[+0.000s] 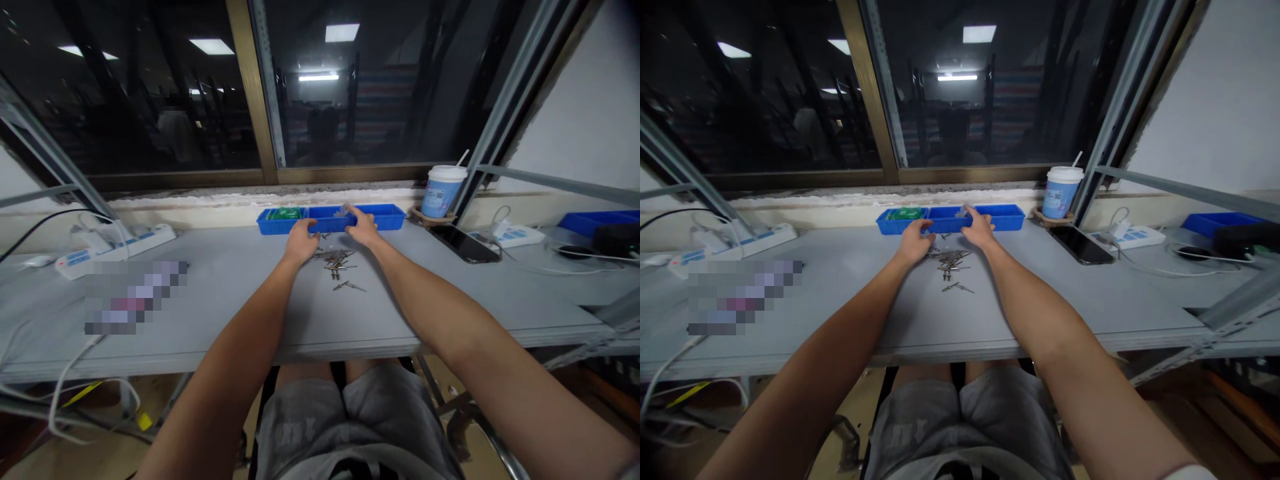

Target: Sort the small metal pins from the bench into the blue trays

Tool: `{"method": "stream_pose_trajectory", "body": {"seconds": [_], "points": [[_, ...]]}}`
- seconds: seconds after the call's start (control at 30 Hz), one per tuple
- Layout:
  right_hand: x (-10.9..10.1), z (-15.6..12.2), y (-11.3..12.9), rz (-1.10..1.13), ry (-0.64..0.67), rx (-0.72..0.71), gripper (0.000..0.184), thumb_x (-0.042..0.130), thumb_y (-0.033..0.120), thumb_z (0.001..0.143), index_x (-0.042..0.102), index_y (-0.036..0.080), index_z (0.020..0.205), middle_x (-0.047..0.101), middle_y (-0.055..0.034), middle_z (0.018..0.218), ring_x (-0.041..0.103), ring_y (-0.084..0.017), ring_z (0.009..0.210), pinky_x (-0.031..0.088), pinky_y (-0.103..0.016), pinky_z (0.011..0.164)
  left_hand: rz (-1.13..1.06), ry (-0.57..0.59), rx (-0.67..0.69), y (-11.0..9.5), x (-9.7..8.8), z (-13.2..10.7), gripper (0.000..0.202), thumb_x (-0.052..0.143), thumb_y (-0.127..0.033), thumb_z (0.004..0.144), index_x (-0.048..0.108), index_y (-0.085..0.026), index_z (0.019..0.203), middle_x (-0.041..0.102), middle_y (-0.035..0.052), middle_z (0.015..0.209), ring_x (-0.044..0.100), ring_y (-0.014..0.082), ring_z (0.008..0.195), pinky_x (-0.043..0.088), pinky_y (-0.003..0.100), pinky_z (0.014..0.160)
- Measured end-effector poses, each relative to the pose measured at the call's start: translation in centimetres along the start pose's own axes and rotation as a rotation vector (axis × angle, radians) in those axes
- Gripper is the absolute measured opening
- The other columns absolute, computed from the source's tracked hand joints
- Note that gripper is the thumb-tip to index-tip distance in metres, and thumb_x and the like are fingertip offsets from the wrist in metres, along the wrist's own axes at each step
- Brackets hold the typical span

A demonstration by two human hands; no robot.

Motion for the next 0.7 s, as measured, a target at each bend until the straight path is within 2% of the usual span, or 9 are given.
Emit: {"method": "stream_pose_trajectory", "body": {"seconds": [0.07, 0.13, 0.23, 0.33, 0.4, 0.5, 0.6, 0.7], "points": [[0.4, -0.1, 0.3, -0.079, 0.041, -0.019, 0.073, 0.059, 0.017, 0.071, 0.046, 0.027, 0.143, 0.060, -0.0107, 0.130, 0.041, -0.036, 0.128, 0.036, -0.054, 0.102, 0.020, 0.001, 0.017, -0.1, 0.1, 0.0, 0.032, 0.061, -0.010, 0.077, 0.065, -0.015, 0.108, 0.065, 0.0140, 0.119, 0.057, 0.0296, 0.118, 0.042, 0.045, 0.106], [0.8, -0.2, 0.6, -0.158, 0.056, -0.044, 0.073, 0.061, 0.019, 0.070, 0.048, 0.028, 0.141, 0.053, -0.0115, 0.138, 0.039, -0.039, 0.127, 0.036, -0.056, 0.099, 0.046, 0.013, 0.028, -0.1, 0.2, 0.0, 0.031, 0.061, -0.010, 0.077, 0.066, -0.015, 0.107, 0.065, 0.0144, 0.118, 0.057, 0.0300, 0.118, 0.041, 0.045, 0.106], [1.1, -0.4, 0.8, -0.278, 0.047, -0.050, 0.075, 0.064, 0.021, 0.067, 0.049, 0.026, 0.140, 0.031, -0.0126, 0.155, 0.033, -0.043, 0.131, 0.033, -0.059, 0.100, 0.067, 0.039, 0.045, -0.2, 0.4, 0.0, 0.030, 0.061, -0.012, 0.076, 0.066, -0.016, 0.106, 0.066, 0.0134, 0.116, 0.057, 0.0296, 0.117, 0.040, 0.045, 0.107], [1.3, -0.7, 1.1, -0.355, 0.058, -0.089, 0.081, 0.065, 0.021, 0.066, 0.043, 0.022, 0.144, 0.016, -0.0136, 0.161, 0.029, -0.044, 0.134, 0.032, -0.060, 0.102, 0.063, 0.054, 0.060, -0.2, 0.6, 0.0, 0.030, 0.061, -0.012, 0.076, 0.067, -0.016, 0.105, 0.066, 0.0124, 0.114, 0.057, 0.0290, 0.115, 0.040, 0.044, 0.107], [1.5, -1.0, 1.5, -0.364, 0.091, -0.169, 0.085, 0.063, 0.022, 0.067, 0.037, 0.020, 0.148, 0.017, -0.0136, 0.162, 0.029, -0.043, 0.135, 0.032, -0.058, 0.103, 0.072, 0.059, 0.066, -0.1, 0.6, -0.1, 0.030, 0.060, -0.012, 0.077, 0.067, -0.016, 0.106, 0.065, 0.0123, 0.114, 0.057, 0.0289, 0.116, 0.040, 0.044, 0.108], [1.8, -1.3, 2.0, -0.349, 0.144, -0.254, 0.086, 0.060, 0.023, 0.069, 0.031, 0.021, 0.151, 0.032, -0.0127, 0.157, 0.033, -0.041, 0.131, 0.034, -0.058, 0.101, 0.107, 0.081, 0.066, -0.1, 0.8, -0.1, 0.031, 0.058, -0.013, 0.078, 0.066, -0.015, 0.108, 0.064, 0.0136, 0.116, 0.055, 0.0295, 0.117, 0.039, 0.043, 0.108], [1.6, -1.3, 1.8, -0.354, 0.125, -0.193, 0.083, 0.062, 0.027, 0.069, 0.036, 0.024, 0.148, 0.035, -0.0131, 0.155, 0.035, -0.042, 0.130, 0.032, -0.060, 0.101, 0.126, 0.099, 0.070, -0.1, 1.0, -0.1, 0.032, 0.057, -0.014, 0.078, 0.066, -0.015, 0.109, 0.063, 0.0138, 0.116, 0.056, 0.0290, 0.116, 0.040, 0.042, 0.107], [1.4, -1.2, 1.3, -0.374, 0.099, -0.083, 0.085, 0.067, 0.032, 0.067, 0.039, 0.023, 0.146, 0.022, -0.0154, 0.160, 0.031, -0.045, 0.133, 0.029, -0.061, 0.103, 0.120, 0.106, 0.073, 0.0, 1.1, -0.2, 0.032, 0.058, -0.014, 0.077, 0.067, -0.016, 0.108, 0.064, 0.0122, 0.114, 0.057, 0.0281, 0.114, 0.041, 0.042, 0.106]]}}
Point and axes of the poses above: each hand's wrist, its own z-axis towards the middle knuckle, its own x-axis out of the palm, y = z × x, the point moved 6 cm from there along z, towards the middle knuckle
